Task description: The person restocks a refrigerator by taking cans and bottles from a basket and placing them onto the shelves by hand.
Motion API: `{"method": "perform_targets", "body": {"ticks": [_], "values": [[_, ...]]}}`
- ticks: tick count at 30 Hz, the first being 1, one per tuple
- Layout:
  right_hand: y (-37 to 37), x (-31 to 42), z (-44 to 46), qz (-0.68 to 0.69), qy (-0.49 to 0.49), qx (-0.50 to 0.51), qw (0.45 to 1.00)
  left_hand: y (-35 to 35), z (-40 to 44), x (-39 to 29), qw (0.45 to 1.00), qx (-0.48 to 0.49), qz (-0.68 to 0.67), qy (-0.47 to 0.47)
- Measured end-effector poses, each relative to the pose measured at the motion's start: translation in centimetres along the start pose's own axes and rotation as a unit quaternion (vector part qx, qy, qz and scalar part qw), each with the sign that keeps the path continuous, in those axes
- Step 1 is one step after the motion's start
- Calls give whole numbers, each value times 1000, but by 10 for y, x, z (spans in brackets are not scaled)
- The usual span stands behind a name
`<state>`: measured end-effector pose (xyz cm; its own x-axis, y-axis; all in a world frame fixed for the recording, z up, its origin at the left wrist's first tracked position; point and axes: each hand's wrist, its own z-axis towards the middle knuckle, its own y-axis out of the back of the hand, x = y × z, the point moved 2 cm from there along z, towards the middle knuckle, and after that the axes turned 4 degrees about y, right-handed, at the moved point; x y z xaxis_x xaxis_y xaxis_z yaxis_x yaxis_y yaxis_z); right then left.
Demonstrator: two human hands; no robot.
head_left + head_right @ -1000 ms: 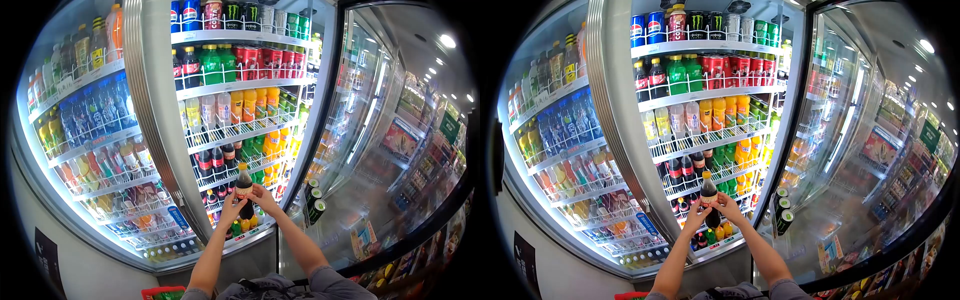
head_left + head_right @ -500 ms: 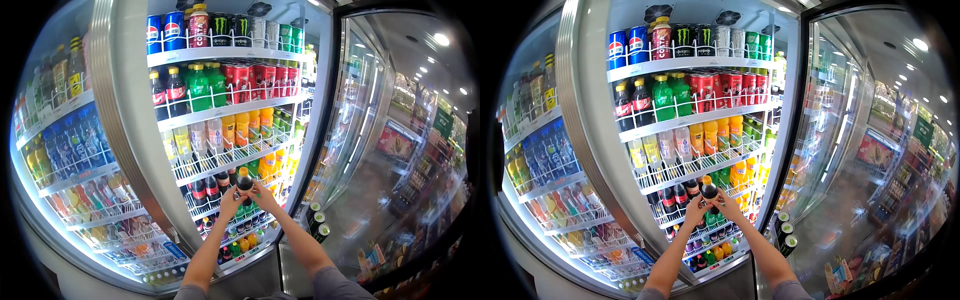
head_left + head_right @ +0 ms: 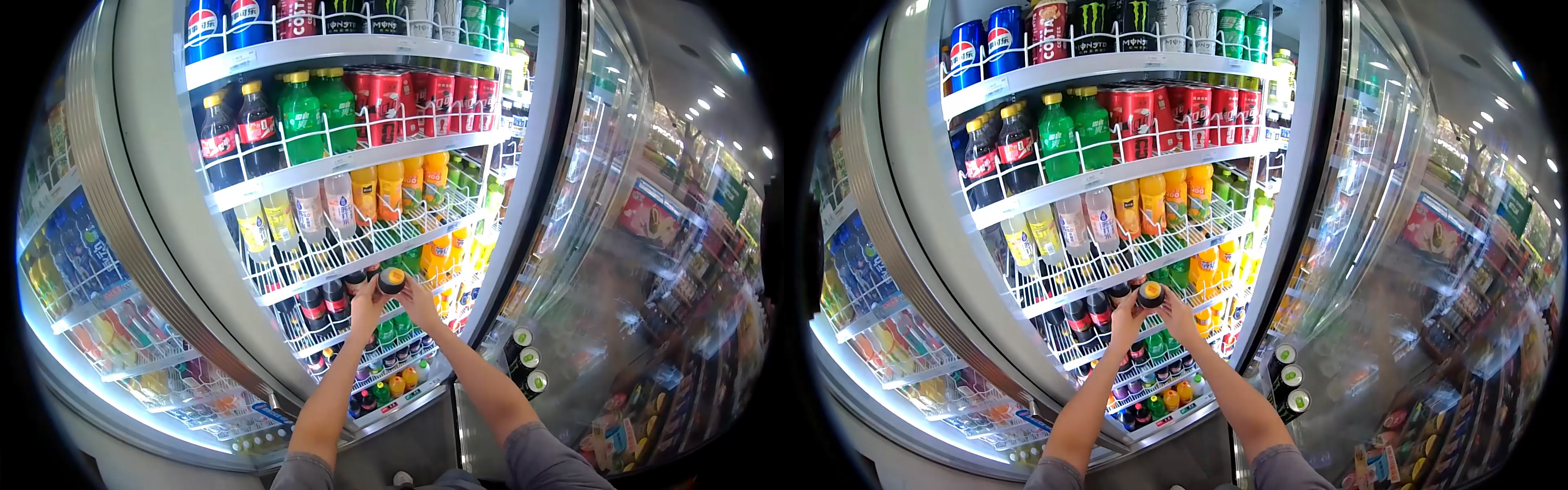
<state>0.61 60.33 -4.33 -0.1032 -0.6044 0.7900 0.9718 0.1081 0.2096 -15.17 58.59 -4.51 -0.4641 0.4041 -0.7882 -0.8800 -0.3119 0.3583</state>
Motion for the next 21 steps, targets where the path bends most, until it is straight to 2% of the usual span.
{"method": "perform_targets", "body": {"ticks": [3, 6, 10, 13, 15, 17, 19, 21], "values": [[-2, -12, 7, 18, -37, 10, 999, -5, 5, 13, 1000, -1, -5, 8], [-5, -16, 15, -11, -40, 15, 999, -9, 9, 25, 998, -55, -10, 6], [-9, -26, 23, -10, -38, 17, 999, -14, 14, 40, 997, -26, 55, 40], [-13, -45, 23, -69, -54, 27, 996, -18, 15, 52, 996, -17, 81, 40], [-17, -62, 24, -67, -60, 37, 995, -25, 14, 65, 986, 49, 83, 139], [-20, -74, 26, -98, -44, 29, 994, -29, 8, 69, 985, 58, 67, 150], [-23, -78, 30, -95, -84, 4, 992, -39, 4, 84, 994, 28, -26, 100], [-30, -89, 37, -100, -78, -5, 992, -47, 3, 97, 989, 54, -47, 126]]}}
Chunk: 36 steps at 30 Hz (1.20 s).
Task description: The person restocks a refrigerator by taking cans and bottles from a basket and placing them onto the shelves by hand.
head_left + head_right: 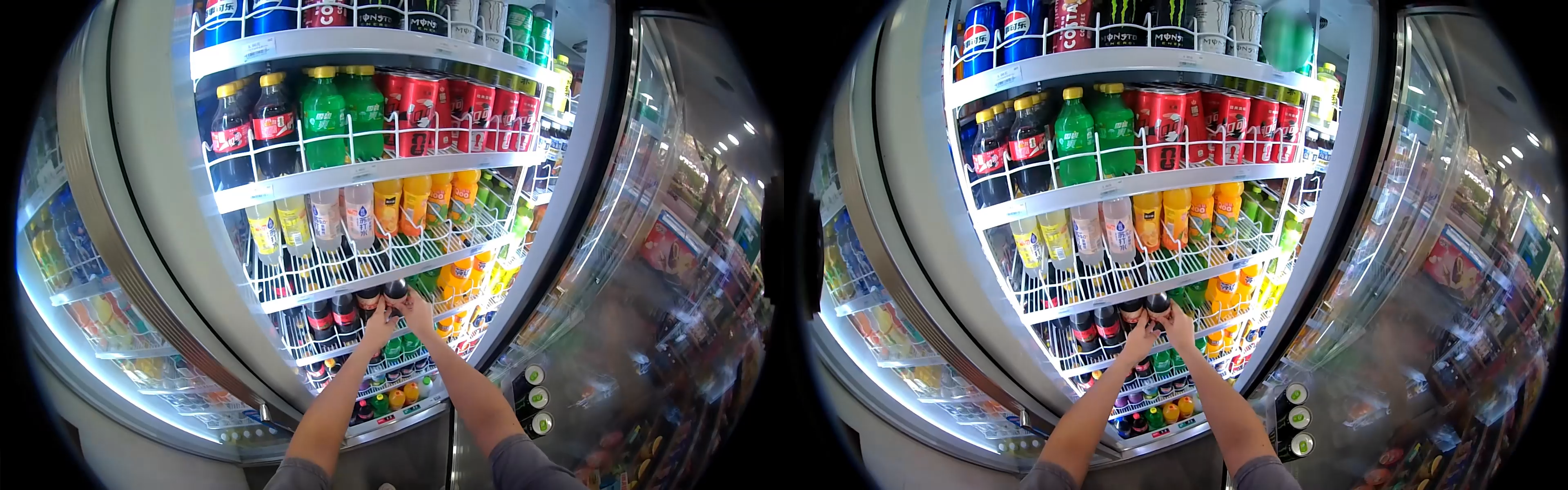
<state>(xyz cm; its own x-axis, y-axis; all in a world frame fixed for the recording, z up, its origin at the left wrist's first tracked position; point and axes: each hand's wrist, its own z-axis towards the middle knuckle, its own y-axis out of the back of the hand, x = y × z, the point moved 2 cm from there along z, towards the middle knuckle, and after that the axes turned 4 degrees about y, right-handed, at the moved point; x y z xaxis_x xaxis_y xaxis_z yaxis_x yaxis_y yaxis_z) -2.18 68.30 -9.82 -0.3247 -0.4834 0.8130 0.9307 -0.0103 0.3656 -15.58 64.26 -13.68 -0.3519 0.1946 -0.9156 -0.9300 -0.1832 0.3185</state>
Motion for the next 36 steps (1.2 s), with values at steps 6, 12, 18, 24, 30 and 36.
{"method": "perform_targets", "body": {"ticks": [6, 12, 18, 24, 30, 36], "values": [[-5, -10, -2, -32, 5, 25, 999, 6, -19, -20, 988, 90, -103, 76], [1, -20, -60, 34, -29, -17, 999, 14, -60, -38, 991, 49, -116, 33], [10, 0, -154, 110, -105, 22, 988, 14, -120, -26, 975, 34, -217, 40], [31, 48, -179, 236, -128, 22, 963, 29, -182, -48, 967, -2, -249, 54], [38, 103, -207, 316, -95, 90, 940, 57, -229, -77, 964, -33, -260, 46], [55, 151, -236, 337, -78, 147, 927, 62, -278, -110, 965, -51, -257, 11]]}}
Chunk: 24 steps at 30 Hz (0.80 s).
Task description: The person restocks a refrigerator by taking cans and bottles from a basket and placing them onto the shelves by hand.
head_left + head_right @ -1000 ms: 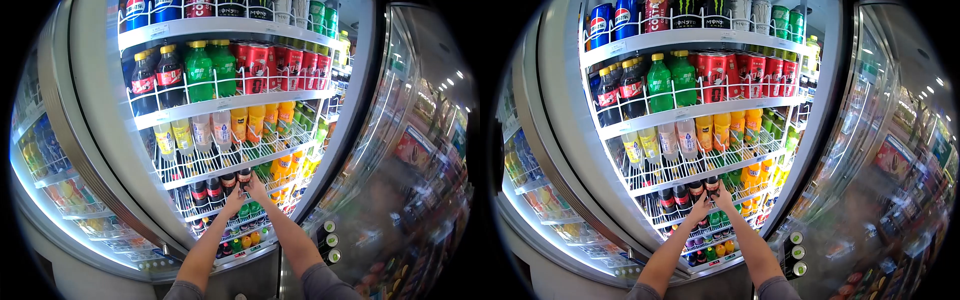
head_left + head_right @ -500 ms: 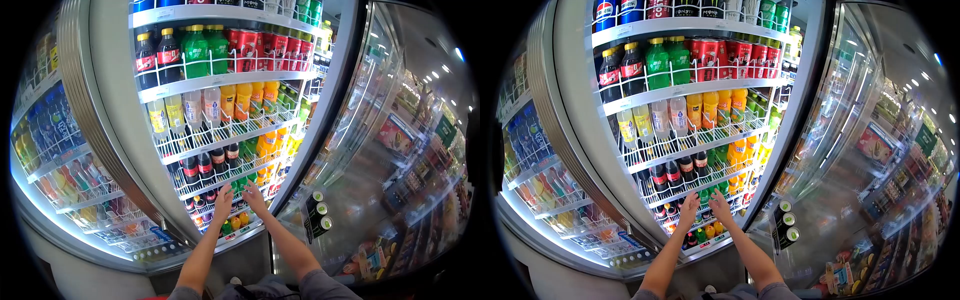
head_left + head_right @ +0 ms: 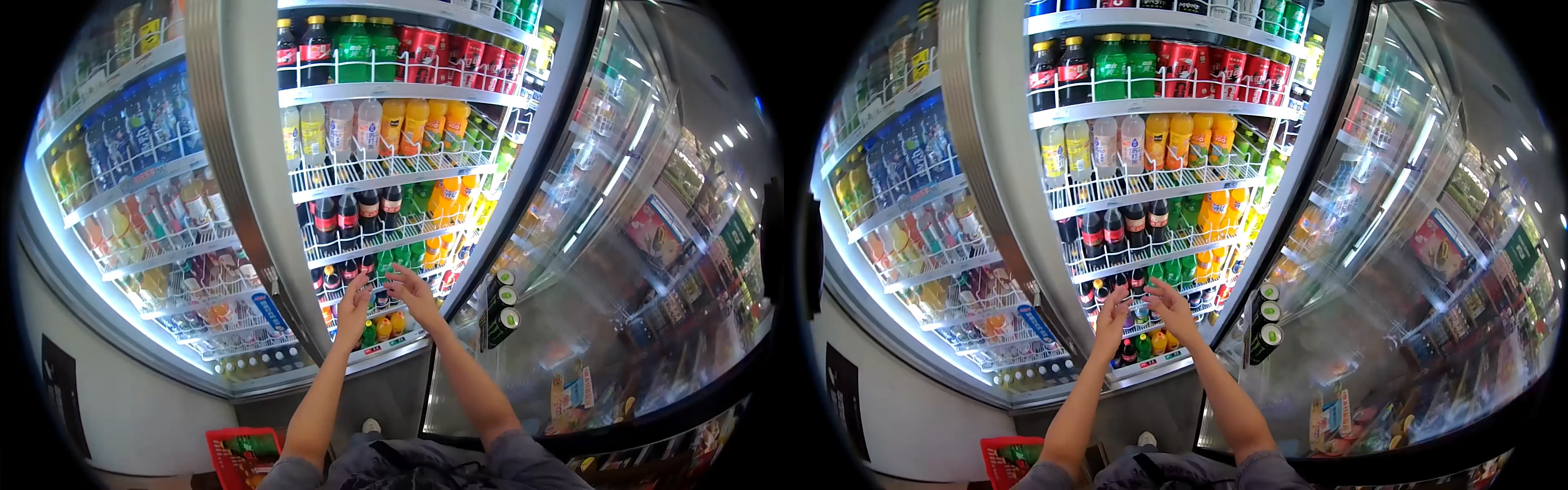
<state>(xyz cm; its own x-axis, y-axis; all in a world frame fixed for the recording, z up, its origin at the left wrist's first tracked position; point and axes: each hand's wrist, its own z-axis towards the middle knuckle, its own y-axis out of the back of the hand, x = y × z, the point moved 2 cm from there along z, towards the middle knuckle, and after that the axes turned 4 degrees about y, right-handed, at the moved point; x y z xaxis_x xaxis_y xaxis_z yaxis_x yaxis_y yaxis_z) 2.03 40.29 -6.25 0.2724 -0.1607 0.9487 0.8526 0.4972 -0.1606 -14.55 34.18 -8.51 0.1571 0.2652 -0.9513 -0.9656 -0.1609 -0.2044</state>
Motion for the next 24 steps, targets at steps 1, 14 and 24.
{"method": "perform_targets", "body": {"ticks": [1, 14, 24], "values": [[-3, 7, -4, -3, -3, 9, 1000, -2, -10, -10, 1000, -4, -1, 5], [-133, 43, -49, 118, 31, 99, 988, 86, -190, -87, 981, -191, 16, -32], [-234, 15, -129, 79, -41, 216, 972, 162, -356, -111, 929, -366, 52, -31]]}}
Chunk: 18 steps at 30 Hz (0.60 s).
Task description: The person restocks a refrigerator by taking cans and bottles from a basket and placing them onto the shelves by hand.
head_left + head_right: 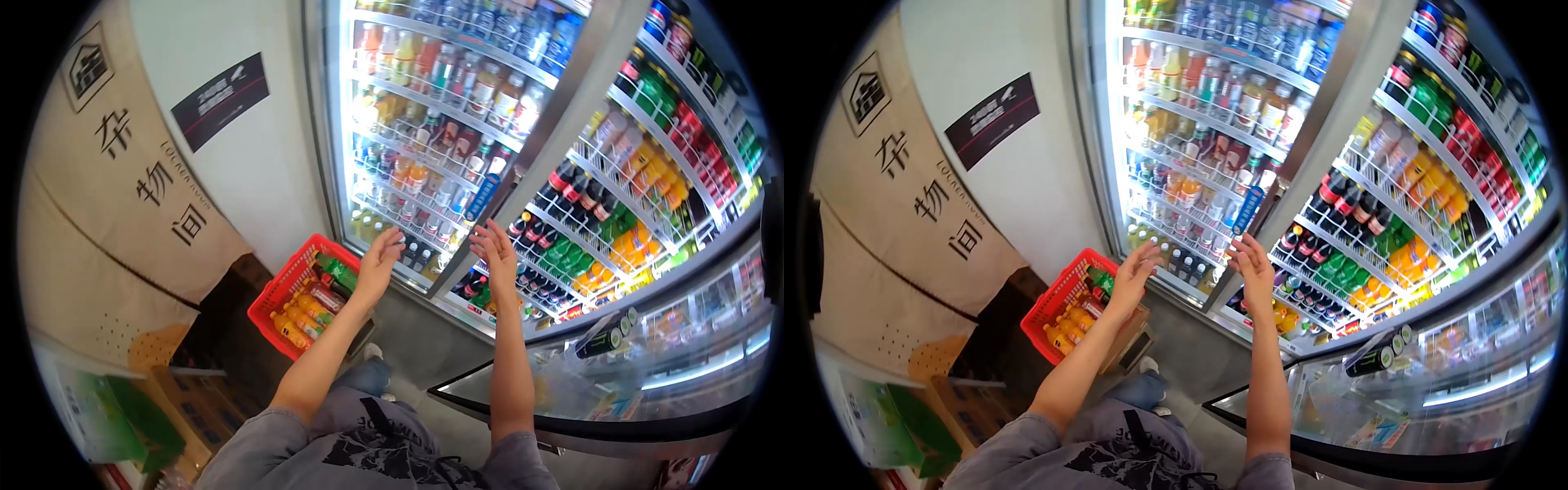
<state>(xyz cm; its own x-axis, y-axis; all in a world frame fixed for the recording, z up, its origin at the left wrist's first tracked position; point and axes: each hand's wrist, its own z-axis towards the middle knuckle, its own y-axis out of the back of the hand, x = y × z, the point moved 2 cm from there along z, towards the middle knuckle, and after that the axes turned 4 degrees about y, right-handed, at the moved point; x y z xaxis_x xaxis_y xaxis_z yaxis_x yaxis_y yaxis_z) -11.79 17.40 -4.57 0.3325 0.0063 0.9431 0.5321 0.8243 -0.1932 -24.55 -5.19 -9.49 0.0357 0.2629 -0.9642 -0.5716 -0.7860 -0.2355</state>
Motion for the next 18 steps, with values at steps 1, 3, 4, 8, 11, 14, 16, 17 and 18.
{"method": "perform_targets", "body": {"ticks": [1, 3, 4, 8, 11, 14, 16, 17, 18], "values": [[-10, -3, 2, -5, -4, 17, 1000, 11, -2, -4, 1000, -5, -4, -8], [-32, -9, 6, -5, -8, 40, 999, 32, -6, -14, 1000, -23, 10, -12], [-43, -10, 8, -4, -6, 52, 999, 41, -9, -20, 999, -28, 6, -15], [-86, -26, 25, 17, -9, 100, 995, 78, 2, -38, 998, -63, 1, -21], [-120, -31, 38, 18, -25, 143, 989, 107, 9, -50, 996, -92, 6, -12], [-148, -44, 54, 16, -51, 187, 981, 142, 18, -52, 991, -137, 6, 6], [-165, -53, 63, -7, -61, 211, 976, 167, 26, -48, 988, -154, -11, -4], [-171, -57, 69, -11, -68, 223, 972, 178, 29, -46, 985, -174, -12, 7], [-177, -60, 74, -14, -77, 235, 969, 188, 30, -43, 981, -195, -13, 20]]}}
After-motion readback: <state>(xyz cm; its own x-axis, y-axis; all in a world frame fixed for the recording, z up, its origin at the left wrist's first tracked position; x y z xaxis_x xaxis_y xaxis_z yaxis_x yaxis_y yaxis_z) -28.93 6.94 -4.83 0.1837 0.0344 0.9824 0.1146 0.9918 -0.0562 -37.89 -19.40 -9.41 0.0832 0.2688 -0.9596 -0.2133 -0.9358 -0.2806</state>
